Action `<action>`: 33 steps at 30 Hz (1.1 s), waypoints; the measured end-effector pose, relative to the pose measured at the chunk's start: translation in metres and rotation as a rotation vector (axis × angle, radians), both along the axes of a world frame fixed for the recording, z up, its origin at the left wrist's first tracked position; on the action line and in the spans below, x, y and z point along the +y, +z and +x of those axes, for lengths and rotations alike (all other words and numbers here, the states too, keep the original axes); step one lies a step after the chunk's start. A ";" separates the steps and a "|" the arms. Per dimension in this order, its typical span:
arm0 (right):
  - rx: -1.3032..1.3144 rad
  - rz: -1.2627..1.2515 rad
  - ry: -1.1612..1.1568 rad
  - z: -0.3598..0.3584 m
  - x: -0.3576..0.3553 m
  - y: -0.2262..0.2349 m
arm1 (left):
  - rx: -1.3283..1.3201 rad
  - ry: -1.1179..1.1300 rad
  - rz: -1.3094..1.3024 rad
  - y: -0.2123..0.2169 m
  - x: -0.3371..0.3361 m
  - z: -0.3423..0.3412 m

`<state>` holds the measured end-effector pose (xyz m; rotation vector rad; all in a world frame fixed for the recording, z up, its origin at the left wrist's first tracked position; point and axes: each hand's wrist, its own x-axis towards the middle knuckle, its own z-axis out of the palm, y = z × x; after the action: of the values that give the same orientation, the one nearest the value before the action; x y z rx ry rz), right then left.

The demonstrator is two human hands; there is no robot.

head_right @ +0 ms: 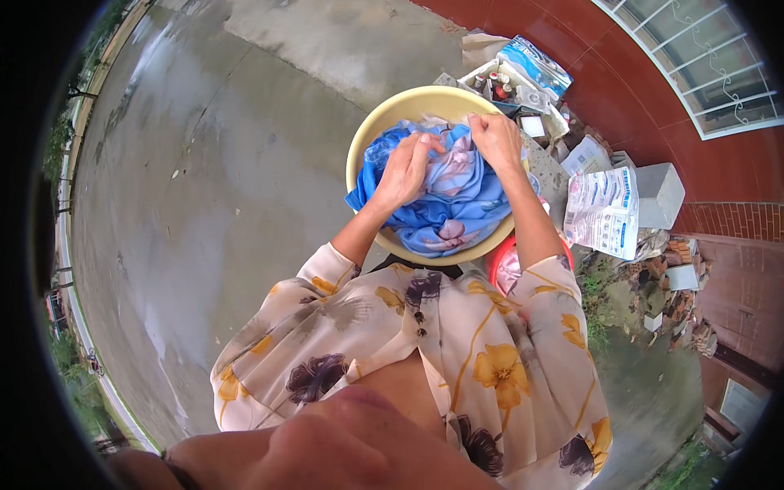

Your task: The person washes a blue patterned cloth by hand in a yellow basin of soapy water, scrubbing the material and lifting it to check it.

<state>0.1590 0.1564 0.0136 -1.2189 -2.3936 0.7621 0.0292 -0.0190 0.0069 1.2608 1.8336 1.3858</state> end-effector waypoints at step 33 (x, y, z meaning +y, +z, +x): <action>0.492 -0.324 0.211 -0.079 0.006 -0.143 | -0.417 0.532 -0.219 -0.121 0.050 -0.048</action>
<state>0.0800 0.1629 -0.1290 -0.7637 -2.0523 1.3781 -0.0188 0.0308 -0.1138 0.3396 2.0138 1.5115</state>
